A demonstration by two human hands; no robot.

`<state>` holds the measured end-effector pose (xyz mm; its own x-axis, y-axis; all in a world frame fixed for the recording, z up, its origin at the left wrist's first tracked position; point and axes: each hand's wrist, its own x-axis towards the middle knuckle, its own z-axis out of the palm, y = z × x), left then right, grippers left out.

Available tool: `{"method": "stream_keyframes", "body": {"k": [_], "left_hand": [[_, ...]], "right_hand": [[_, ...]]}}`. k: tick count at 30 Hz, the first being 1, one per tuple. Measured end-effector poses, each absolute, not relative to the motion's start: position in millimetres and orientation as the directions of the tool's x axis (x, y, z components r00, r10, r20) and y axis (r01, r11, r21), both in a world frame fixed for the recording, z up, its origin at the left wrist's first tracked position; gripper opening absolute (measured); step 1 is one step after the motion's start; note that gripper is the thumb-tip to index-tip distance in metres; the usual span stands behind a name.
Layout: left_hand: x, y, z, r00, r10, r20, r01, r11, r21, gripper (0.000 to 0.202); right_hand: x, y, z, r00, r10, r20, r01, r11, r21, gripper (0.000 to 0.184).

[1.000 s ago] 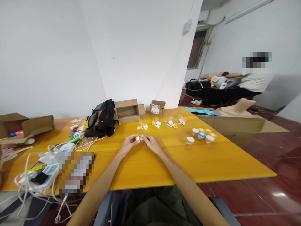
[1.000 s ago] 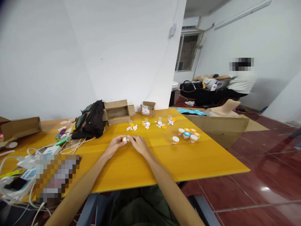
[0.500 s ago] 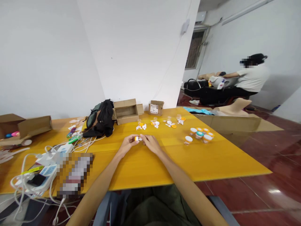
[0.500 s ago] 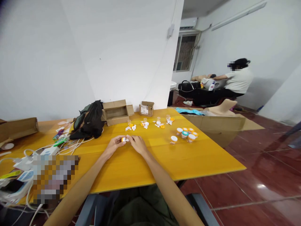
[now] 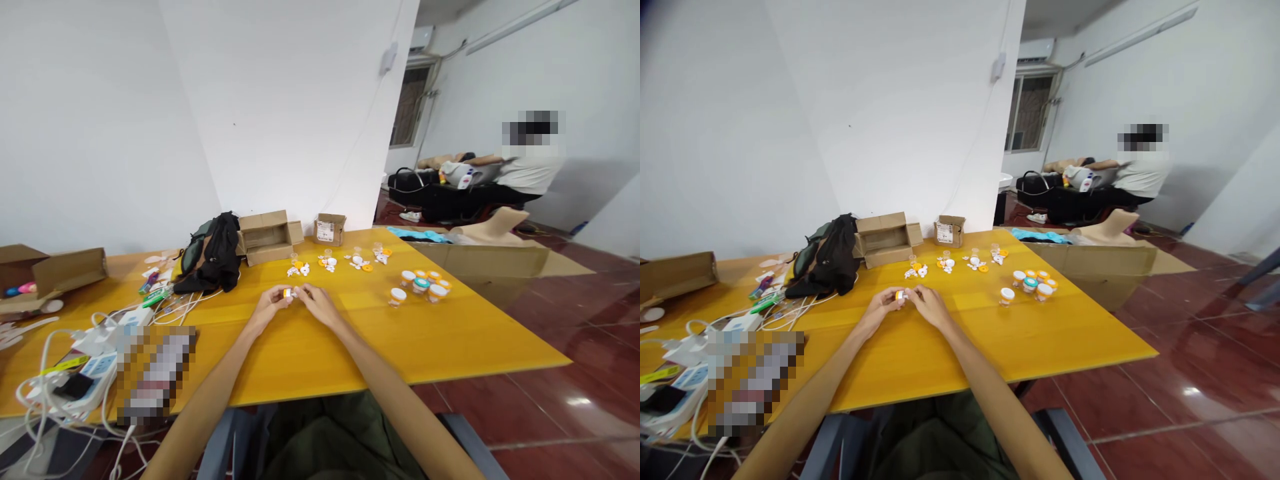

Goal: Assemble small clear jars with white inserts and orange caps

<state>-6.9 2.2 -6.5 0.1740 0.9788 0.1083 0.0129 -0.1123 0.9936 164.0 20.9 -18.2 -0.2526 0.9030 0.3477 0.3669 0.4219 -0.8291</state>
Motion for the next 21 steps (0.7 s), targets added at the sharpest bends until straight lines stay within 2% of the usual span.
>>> {"method": "stream_keyframes", "body": {"k": [3,10,17,21], "left_hand": [[-7.6,2.2,-6.6,0.167,0.98,0.108,0.008,-0.111,0.994,0.038],[-7.4,2.2,-7.9,0.188,0.974,0.13,0.002,-0.133,0.991,0.038],[-8.4,3.1,-9.1,0.183,0.976,0.117,0.004,-0.119,0.993,0.04],[-7.4,3.0,-8.6,0.196,0.972,0.13,0.003,-0.133,0.991,0.04]], "right_hand": [[163.2,20.4,-17.3,-0.259,0.897,0.359,0.291,0.427,-0.856,0.033],[164.6,20.8,-17.5,-0.237,0.928,0.286,0.45,0.366,-0.815,0.046],[162.8,21.3,-20.0,-0.242,0.898,0.367,0.315,0.43,-0.846,0.036],[164.5,23.3,-21.8,-0.256,0.909,0.33,0.387,0.409,-0.826,0.043]]}}
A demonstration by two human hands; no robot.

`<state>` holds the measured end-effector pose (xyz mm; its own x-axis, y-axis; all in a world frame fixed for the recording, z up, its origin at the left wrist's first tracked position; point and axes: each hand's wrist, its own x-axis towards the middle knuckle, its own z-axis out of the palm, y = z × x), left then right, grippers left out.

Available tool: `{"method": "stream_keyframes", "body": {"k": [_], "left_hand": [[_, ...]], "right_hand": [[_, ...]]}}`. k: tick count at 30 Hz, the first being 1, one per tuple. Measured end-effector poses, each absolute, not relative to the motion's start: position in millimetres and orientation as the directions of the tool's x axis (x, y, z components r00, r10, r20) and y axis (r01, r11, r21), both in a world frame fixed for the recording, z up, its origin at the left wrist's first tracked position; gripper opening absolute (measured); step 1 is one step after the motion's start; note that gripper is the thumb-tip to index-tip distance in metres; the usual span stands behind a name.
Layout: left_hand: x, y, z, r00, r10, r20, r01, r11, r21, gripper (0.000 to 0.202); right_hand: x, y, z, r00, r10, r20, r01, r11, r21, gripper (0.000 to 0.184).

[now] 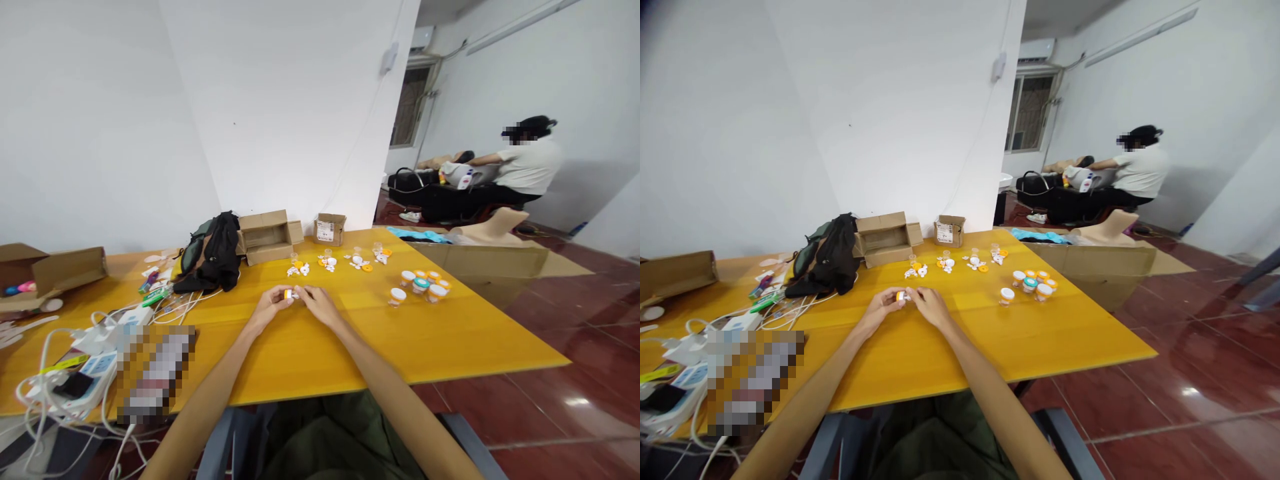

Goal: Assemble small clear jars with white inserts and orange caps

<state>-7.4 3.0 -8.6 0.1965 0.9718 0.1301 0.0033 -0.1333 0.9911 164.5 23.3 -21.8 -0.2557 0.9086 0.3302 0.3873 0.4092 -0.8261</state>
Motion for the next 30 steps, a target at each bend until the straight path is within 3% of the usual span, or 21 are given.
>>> {"method": "stream_keyframes", "body": {"k": [6,12,18,23,28,30], "left_hand": [[-6.4,3.0,-8.7,0.171,0.979,0.108,0.01,-0.111,0.994,0.04],[-5.1,0.4,-6.9,0.191,0.975,0.11,-0.006,-0.111,0.994,0.038],[-6.5,1.7,-9.1,0.172,0.98,0.101,-0.002,-0.102,0.995,0.04],[-6.6,1.6,-10.1,0.185,0.976,0.111,-0.013,-0.111,0.994,0.04],[-7.0,1.8,-10.3,0.177,0.978,0.106,0.0,-0.108,0.994,0.041],[-6.9,2.0,-10.3,0.183,0.977,0.112,0.002,-0.115,0.993,0.041]], "right_hand": [[162.6,21.9,-22.1,-0.226,0.892,0.392,0.272,0.444,-0.853,0.035],[165.5,21.7,-22.6,-0.256,0.909,0.328,0.393,0.408,-0.824,0.045],[163.8,22.2,-22.5,-0.241,0.886,0.396,0.235,0.45,-0.862,0.038],[164.7,23.5,-24.1,-0.26,0.906,0.334,0.321,0.407,-0.855,0.045],[163.4,23.1,-23.0,-0.256,0.896,0.364,0.24,0.424,-0.874,0.037],[163.7,22.8,-22.4,-0.269,0.899,0.346,0.278,0.417,-0.866,0.038]]}}
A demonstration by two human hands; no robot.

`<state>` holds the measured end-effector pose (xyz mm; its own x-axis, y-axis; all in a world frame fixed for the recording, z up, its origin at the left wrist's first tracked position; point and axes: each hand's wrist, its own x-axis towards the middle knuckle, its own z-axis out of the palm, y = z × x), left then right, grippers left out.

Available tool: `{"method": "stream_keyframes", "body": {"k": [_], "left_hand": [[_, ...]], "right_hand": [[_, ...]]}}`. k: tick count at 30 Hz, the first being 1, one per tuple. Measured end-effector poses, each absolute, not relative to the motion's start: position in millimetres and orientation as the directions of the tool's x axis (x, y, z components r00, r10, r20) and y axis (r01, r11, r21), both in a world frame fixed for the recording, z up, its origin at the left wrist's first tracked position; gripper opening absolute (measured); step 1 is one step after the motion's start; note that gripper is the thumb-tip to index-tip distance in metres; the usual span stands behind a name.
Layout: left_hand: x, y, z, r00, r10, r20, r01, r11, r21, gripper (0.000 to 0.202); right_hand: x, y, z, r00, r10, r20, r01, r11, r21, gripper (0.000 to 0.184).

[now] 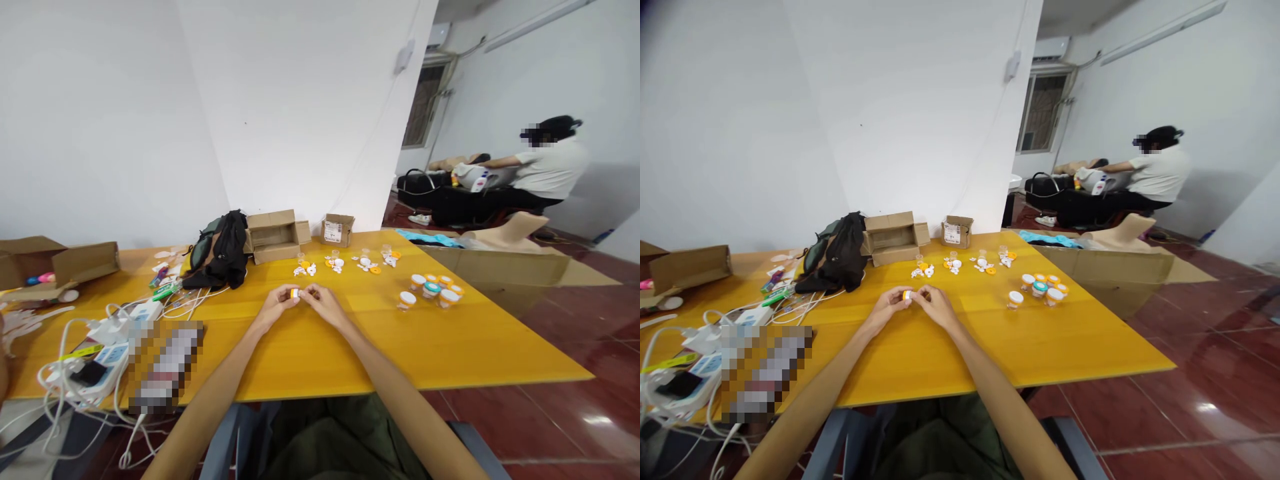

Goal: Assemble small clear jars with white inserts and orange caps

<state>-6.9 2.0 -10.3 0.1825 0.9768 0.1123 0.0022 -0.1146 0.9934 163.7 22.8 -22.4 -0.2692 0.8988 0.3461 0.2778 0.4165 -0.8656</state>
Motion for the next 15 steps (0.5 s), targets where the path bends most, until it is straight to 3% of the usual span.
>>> {"method": "stream_keyframes", "body": {"k": [4,11,15], "left_hand": [[-6.6,2.2,-10.2,0.209,0.969,0.128,0.003,-0.132,0.991,0.04],[-8.0,4.0,-13.3,0.183,0.975,0.128,-0.009,-0.128,0.992,0.043],[-7.9,3.6,-12.3,0.203,0.97,0.133,0.002,-0.136,0.991,0.044]], "right_hand": [[165.4,22.1,-22.4,-0.26,0.92,0.293,0.396,0.379,-0.837,0.048],[163.7,22.9,-26.2,-0.252,0.895,0.368,0.245,0.427,-0.871,0.04],[165.0,24.2,-27.3,-0.265,0.916,0.3,0.335,0.379,-0.863,0.049]]}}
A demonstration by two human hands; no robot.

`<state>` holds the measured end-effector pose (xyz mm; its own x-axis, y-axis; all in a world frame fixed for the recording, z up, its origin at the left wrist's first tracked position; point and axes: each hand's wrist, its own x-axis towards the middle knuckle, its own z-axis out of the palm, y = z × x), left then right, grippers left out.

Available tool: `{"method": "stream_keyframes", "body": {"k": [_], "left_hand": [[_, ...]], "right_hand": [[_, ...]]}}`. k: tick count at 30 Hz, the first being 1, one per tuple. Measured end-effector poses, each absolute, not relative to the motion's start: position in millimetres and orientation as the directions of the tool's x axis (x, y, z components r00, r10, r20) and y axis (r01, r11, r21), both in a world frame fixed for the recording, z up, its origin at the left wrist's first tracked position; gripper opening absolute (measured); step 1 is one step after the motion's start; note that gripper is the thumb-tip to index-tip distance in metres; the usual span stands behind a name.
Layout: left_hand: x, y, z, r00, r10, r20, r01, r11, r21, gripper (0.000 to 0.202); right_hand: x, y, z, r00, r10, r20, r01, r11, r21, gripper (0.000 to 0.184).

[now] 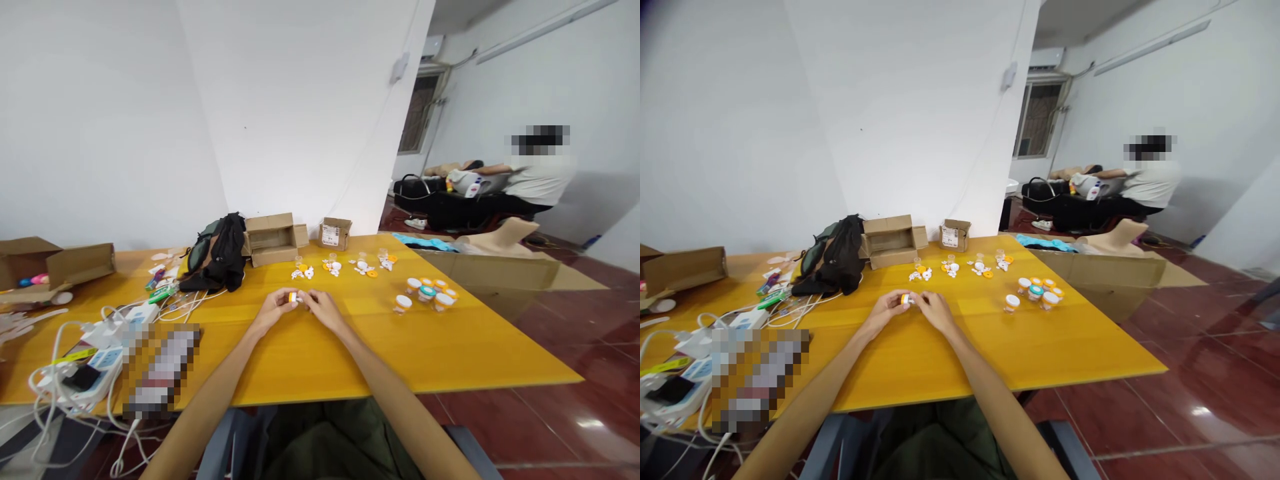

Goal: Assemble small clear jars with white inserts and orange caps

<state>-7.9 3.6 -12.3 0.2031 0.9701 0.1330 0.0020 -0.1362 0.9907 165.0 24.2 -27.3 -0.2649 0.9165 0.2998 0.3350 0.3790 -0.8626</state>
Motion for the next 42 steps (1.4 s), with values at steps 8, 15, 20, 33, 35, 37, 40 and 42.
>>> {"method": "stream_keyframes", "body": {"k": [8,15,20,33,35,37,40,42], "left_hand": [[-7.1,-0.7,-6.2,0.194,0.972,0.136,0.011,-0.141,0.99,0.039],[-6.6,1.4,-7.3,0.186,0.967,0.174,-0.021,-0.174,0.985,0.044],[-5.6,4.2,-12.7,0.163,0.98,0.112,0.066,-0.125,0.99,0.043],[-5.5,5.4,-15.7,0.171,0.976,0.136,0.043,-0.145,0.988,0.048],[-5.9,5.0,-14.9,0.172,0.967,0.188,0.007,-0.192,0.981,0.051],[-6.1,4.3,-13.4,0.153,0.961,0.232,-0.029,-0.231,0.973,0.057],[-5.8,3.8,-12.7,0.109,0.973,0.206,-0.015,-0.205,0.979,0.055],[-5.6,4.0,-13.3,0.11,0.982,0.155,0.022,-0.158,0.987,0.052]], "right_hand": [[165.5,22.1,-23.2,-0.278,0.93,0.242,0.352,0.333,-0.875,0.057],[165.0,23.6,-24.2,-0.263,0.933,0.247,0.333,0.328,-0.884,0.057],[163.6,23.6,-26.1,-0.24,0.941,0.238,0.329,0.31,-0.892,0.055],[163.4,17.4,-18.8,-0.234,0.94,0.249,0.287,0.311,-0.906,0.051],[162.6,17.6,-19.5,-0.224,0.942,0.249,0.281,0.308,-0.909,0.05],[161.8,18.2,-20.4,-0.212,0.943,0.255,0.264,0.307,-0.914,0.05],[161.4,19.5,-22.3,-0.208,0.938,0.276,0.226,0.321,-0.92,0.047],[162.0,20.6,-24.3,-0.213,0.93,0.298,0.209,0.342,-0.916,0.043]]}}
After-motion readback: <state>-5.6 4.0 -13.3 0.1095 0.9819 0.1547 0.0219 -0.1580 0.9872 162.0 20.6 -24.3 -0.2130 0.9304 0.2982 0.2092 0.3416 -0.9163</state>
